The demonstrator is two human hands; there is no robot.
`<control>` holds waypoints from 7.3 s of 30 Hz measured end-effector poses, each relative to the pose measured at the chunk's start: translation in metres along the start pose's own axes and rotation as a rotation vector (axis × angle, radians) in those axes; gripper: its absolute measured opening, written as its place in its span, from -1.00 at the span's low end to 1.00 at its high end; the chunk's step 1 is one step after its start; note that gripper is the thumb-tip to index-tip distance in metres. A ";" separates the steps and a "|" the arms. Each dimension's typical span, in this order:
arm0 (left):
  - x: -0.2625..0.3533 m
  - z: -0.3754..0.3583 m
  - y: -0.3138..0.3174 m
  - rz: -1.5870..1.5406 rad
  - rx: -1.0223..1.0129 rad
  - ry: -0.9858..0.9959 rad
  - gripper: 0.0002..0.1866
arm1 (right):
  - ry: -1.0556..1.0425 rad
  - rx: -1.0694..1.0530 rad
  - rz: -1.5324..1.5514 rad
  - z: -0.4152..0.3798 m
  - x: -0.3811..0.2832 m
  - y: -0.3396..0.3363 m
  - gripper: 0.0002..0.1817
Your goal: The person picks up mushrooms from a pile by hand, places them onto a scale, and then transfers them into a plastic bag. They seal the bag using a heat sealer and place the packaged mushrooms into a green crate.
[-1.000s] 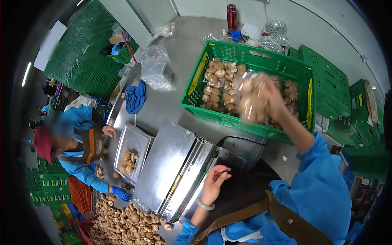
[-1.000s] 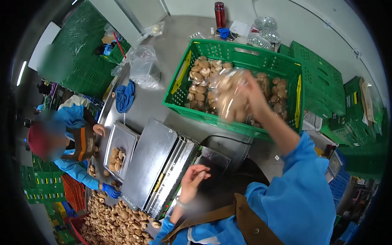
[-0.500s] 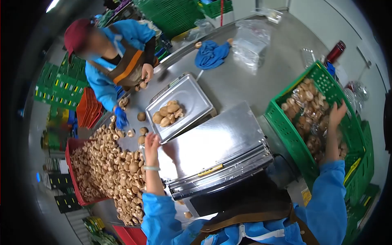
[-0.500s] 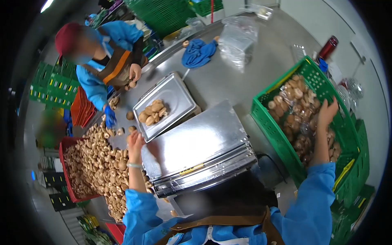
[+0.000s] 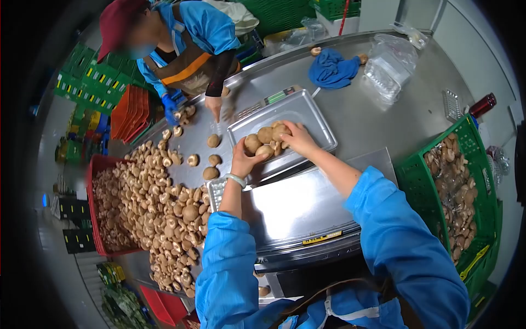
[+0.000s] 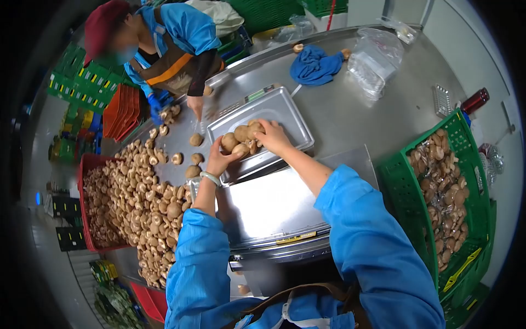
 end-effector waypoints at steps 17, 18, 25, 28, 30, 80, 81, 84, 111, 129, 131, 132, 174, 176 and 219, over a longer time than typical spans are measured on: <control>0.066 -0.278 0.047 0.149 0.072 0.180 0.09 | -0.124 -0.061 -0.153 -0.269 -0.065 -0.083 -0.37; 0.063 -0.280 0.043 0.104 0.022 0.131 0.08 | -0.115 -0.094 -0.097 -0.268 -0.067 -0.088 -0.36; 0.009 -0.361 -0.027 0.432 0.444 -0.119 -0.69 | -0.029 0.257 -0.604 -0.341 -0.078 -0.168 -0.66; -0.011 -0.381 0.001 0.454 0.491 0.010 -0.75 | -0.033 0.178 -0.791 -0.372 -0.074 -0.146 -0.72; -0.007 -0.378 0.026 0.461 0.481 -0.049 -0.77 | -0.056 0.128 -0.773 -0.374 -0.057 -0.120 -0.72; -0.020 -0.437 0.091 -0.016 -0.054 -0.088 -0.60 | 0.071 -0.195 -0.256 -0.443 -0.065 -0.083 -0.55; -0.023 -0.436 0.100 0.067 0.003 0.081 -0.65 | 0.110 -0.177 -0.314 -0.451 -0.052 -0.077 -0.54; -0.017 -0.446 0.108 0.124 0.150 0.097 -0.77 | 0.259 -0.125 -0.247 -0.460 -0.040 -0.082 -0.58; 0.044 -0.433 0.262 -0.486 -0.766 -0.027 -0.53 | 0.156 0.334 0.411 -0.630 -0.008 -0.074 -0.58; 0.145 -0.533 0.253 -0.542 -1.623 -0.226 -0.65 | -0.146 -0.283 -0.066 -0.585 -0.222 -0.238 -0.22; 0.163 -0.524 0.265 -0.435 -1.506 -0.149 -0.70 | 0.213 -0.292 0.337 -0.574 -0.193 -0.263 -0.15; 0.178 -0.518 0.269 -0.383 -1.438 -0.104 -0.73 | -0.163 0.108 0.105 -0.566 -0.174 -0.289 -0.15; 0.033 -0.048 -0.019 0.035 -0.113 0.064 0.15 | -0.086 0.051 -0.160 -0.041 -0.056 -0.027 -0.22; 0.060 -0.104 -0.015 0.071 -0.092 0.075 0.15 | -0.078 0.005 -0.113 -0.086 -0.074 -0.051 -0.24; 0.029 -0.193 0.037 -0.053 0.060 0.224 -0.90 | -0.175 0.043 -0.192 -0.178 -0.047 -0.078 -0.87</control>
Point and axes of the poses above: each hand's wrist, its own z-axis towards the middle knuckle, its own y-axis out of the palm, x = y × z, the point moved 3 cm from there along z, towards the middle knuckle, and after that the axes turned 9 degrees about -y, right-handed, at the moved point
